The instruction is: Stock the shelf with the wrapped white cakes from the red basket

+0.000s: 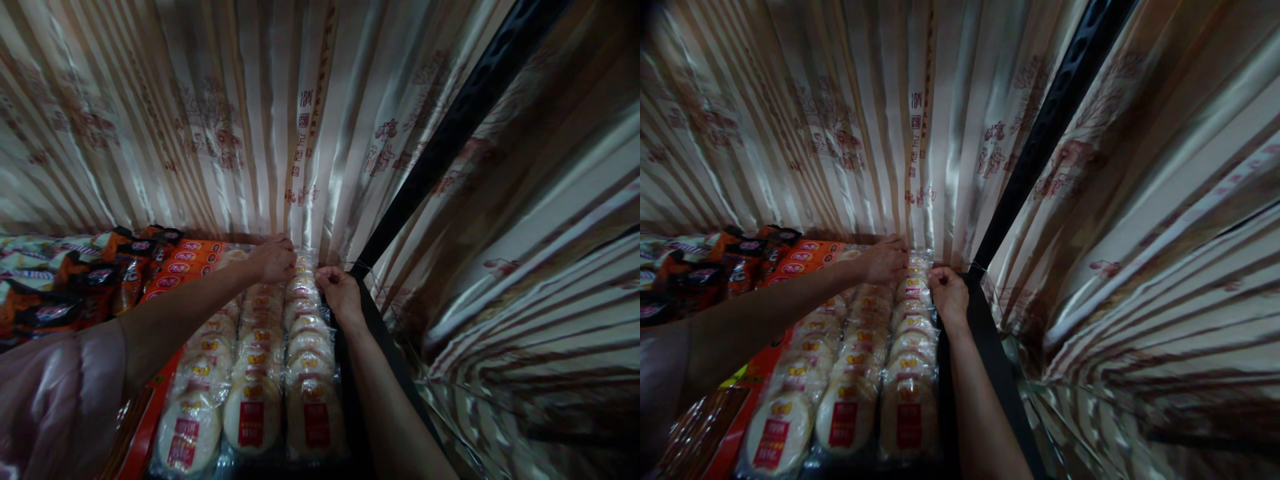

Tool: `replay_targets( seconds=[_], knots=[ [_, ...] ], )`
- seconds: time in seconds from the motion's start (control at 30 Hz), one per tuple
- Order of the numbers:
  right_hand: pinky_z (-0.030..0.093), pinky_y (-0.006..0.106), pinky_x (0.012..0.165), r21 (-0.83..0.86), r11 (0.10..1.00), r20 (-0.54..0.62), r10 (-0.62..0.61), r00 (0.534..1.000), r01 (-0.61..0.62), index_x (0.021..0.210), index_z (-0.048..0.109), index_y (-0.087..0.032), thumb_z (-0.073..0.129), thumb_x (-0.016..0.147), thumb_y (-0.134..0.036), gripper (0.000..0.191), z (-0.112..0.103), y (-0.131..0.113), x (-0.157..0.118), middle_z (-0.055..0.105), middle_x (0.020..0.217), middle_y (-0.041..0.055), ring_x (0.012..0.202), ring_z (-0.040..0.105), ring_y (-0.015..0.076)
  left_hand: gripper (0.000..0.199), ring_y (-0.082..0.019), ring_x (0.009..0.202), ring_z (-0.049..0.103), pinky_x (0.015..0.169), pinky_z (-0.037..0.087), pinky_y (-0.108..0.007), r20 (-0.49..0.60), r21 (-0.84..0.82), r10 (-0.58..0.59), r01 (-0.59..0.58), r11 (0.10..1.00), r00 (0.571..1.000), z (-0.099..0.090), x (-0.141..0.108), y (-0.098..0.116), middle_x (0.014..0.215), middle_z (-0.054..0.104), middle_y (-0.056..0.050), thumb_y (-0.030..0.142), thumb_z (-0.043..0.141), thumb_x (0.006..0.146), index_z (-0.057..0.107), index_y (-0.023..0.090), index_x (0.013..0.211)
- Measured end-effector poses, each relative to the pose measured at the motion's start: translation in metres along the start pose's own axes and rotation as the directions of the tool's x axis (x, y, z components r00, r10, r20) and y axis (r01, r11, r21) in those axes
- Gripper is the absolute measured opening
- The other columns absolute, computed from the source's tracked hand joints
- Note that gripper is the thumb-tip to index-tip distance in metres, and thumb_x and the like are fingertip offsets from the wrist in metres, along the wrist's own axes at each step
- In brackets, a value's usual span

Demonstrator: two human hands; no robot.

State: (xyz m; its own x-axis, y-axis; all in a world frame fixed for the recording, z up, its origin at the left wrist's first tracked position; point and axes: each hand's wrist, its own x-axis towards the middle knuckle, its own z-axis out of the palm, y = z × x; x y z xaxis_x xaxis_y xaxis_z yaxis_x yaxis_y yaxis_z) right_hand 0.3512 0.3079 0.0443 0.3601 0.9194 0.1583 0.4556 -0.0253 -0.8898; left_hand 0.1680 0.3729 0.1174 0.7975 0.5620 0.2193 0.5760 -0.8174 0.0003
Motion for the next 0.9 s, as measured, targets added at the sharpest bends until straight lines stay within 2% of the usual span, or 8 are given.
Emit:
replay_targets(
  seconds=[0.1, 0.2, 0.4, 0.57, 0.73, 0.9],
  knots=[
    [0.047, 0.025, 0.062, -0.001, 1.000, -0.012, 0.002, 1.000, -0.002, 0.075, 0.066, -0.023, 0.057, 0.071, -0.040, 0.019, 0.000, -0.001, -0.001, 0.066, 0.067, -0.0019, 0.062, 0.059, 0.0137, 0.017, -0.022, 0.096, 0.050, 0.085, 0.041, -0.035, 0.046, 0.012, -0.057, 0.057, 0.998, 0.997, -0.002, -0.001, 0.003, 0.090, 0.064, -0.007, 0.030, 0.058, 0.076, 0.068, 0.017, 0.080],
    [0.047, 0.025, 0.062, 0.005, 1.000, -0.011, 0.004, 1.000, -0.004, 0.076, 0.066, -0.023, 0.057, 0.071, -0.040, 0.020, 0.001, -0.001, -0.002, 0.067, 0.069, -0.0014, 0.063, 0.059, 0.0139, 0.014, -0.021, 0.092, 0.051, 0.083, 0.041, -0.033, 0.069, 0.014, -0.060, 0.059, 0.998, 0.996, -0.003, -0.001, 0.004, 0.088, 0.064, -0.007, 0.026, 0.057, 0.076, 0.068, 0.017, 0.078],
    [0.048, 0.026, 0.065, 0.021, 1.000, 0.007, -0.018, 1.000, 0.018, 0.082, 0.065, -0.021, 0.057, 0.072, -0.041, 0.024, 0.001, -0.003, -0.004, 0.068, 0.073, 0.0003, 0.066, 0.060, 0.0145, 0.014, -0.019, 0.089, 0.054, 0.085, 0.041, -0.032, 0.029, 0.024, -0.061, 0.060, 0.998, 0.998, 0.003, 0.001, 0.003, 0.083, 0.065, -0.008, 0.017, 0.053, 0.074, 0.066, 0.015, 0.072],
    [0.047, 0.027, 0.065, -0.051, 0.999, 0.021, -0.004, 1.000, 0.005, 0.087, 0.064, -0.021, 0.055, 0.073, -0.045, 0.029, -0.011, -0.008, -0.006, 0.068, 0.076, 0.0009, 0.067, 0.061, 0.0149, 0.014, -0.019, 0.087, 0.055, 0.085, 0.042, -0.033, -0.004, 0.018, -0.065, 0.065, 0.998, 0.998, 0.006, -0.001, 0.003, 0.081, 0.066, -0.008, 0.016, 0.051, 0.074, 0.065, 0.015, 0.069],
    [0.044, 0.025, 0.060, -0.199, 0.980, 0.141, 0.027, 0.990, 0.002, 0.073, 0.064, -0.022, 0.052, 0.075, -0.053, 0.033, -0.030, -0.019, -0.013, 0.066, 0.069, 0.0008, 0.065, 0.059, 0.0148, 0.014, -0.018, 0.086, 0.055, 0.084, 0.042, -0.032, -0.017, 0.003, -0.077, 0.077, 0.997, 0.997, 0.007, -0.002, 0.003, 0.082, 0.066, -0.007, 0.016, 0.051, 0.073, 0.065, 0.015, 0.071],
    [0.040, 0.024, 0.058, -0.297, 0.954, 0.294, 0.059, 0.954, 0.032, 0.071, 0.065, -0.022, 0.056, 0.074, -0.049, 0.029, -0.037, -0.031, -0.019, 0.066, 0.070, 0.0002, 0.065, 0.059, 0.0139, 0.015, -0.018, 0.085, 0.055, 0.084, 0.042, -0.032, 0.000, 0.001, -0.086, 0.086, 0.996, 0.996, 0.006, -0.001, 0.003, 0.081, 0.065, -0.007, 0.016, 0.051, 0.073, 0.065, 0.015, 0.071]
  ],
)
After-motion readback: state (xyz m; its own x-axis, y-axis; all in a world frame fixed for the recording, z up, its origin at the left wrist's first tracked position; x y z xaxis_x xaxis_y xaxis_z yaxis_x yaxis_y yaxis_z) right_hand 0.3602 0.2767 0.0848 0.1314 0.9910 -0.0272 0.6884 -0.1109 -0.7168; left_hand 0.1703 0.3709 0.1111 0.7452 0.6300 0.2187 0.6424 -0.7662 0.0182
